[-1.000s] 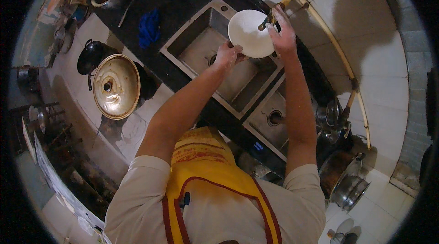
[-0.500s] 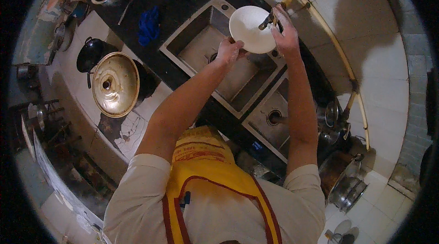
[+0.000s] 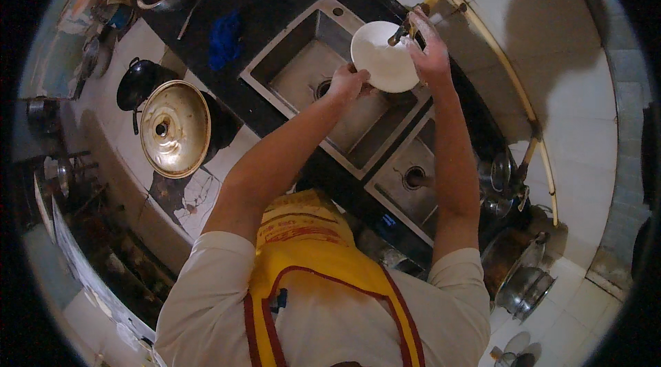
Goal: The person portions dough, flattens pieces, fills them with a meat mixture, and seals them into buns. The finished buns are placed on a tray. The person also washes a plate and sprinkles flour on the tray.
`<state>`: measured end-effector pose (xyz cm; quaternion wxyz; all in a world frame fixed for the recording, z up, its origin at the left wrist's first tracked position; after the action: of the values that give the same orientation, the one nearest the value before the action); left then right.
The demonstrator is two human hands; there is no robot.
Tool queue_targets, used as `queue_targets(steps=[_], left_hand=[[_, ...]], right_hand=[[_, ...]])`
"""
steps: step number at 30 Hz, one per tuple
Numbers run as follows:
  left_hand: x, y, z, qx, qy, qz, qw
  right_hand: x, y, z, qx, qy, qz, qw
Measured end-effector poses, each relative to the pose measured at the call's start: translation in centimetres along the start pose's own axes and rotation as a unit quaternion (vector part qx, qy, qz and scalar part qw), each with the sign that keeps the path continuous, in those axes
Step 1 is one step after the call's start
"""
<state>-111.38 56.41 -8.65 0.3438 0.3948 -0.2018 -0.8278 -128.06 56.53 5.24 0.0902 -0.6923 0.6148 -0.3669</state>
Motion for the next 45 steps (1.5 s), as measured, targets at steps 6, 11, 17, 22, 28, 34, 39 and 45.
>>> queue_targets(steps=[6, 11, 17, 22, 28, 34, 39, 45], left_hand=[[2.0, 1.0, 1.2, 0.024, 0.048, 0.018, 0.998], [0.7, 2.1, -1.1, 0.029, 0.012, 0.040, 0.999], [-0.1, 1.8, -2.0, 0.033, 0.050, 0.023, 0.998], [0.5, 1.3, 0.2, 0.021, 0.032, -0.006, 0.999], [-1.2, 1.9, -1.4, 0.023, 0.027, -0.011, 0.999], [1.1, 1.9, -1.3, 0.064, 0.045, 0.007, 0.997], [2.2, 1.2, -0.8, 0.104, 0.016, -0.019, 0.994], [-4.7, 1.8, -6.3, 0.040, -0.006, -0.025, 0.999]], right_hand=[[0.2, 0.0, -0.1, -0.006, -0.006, -0.001, 1.000], [0.4, 0.6, 0.1, -0.009, -0.008, -0.007, 1.000], [0.3, 0.4, 0.3, 0.021, -0.007, -0.002, 1.000], [0.3, 0.1, 0.0, -0.024, -0.012, 0.000, 1.000], [0.3, 0.6, 0.0, 0.008, -0.007, -0.015, 1.000], [0.3, 0.1, -0.1, -0.027, -0.014, 0.049, 0.998], [0.8, -1.3, 0.1, -0.137, 0.025, 0.041, 0.989], [-0.7, -1.8, -0.2, -0.052, 0.124, 0.066, 0.989]])
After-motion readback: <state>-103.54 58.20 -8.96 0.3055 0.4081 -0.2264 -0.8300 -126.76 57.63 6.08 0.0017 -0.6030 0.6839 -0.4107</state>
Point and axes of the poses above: each hand's wrist, its own x-axis towards the middle knuckle, its own z-axis out of the palm, y = z × x, the point moved 4 cm from there along x, towards the middle knuckle, and after that the axes turned 7 degrees about -x, right-handed, at the moved point
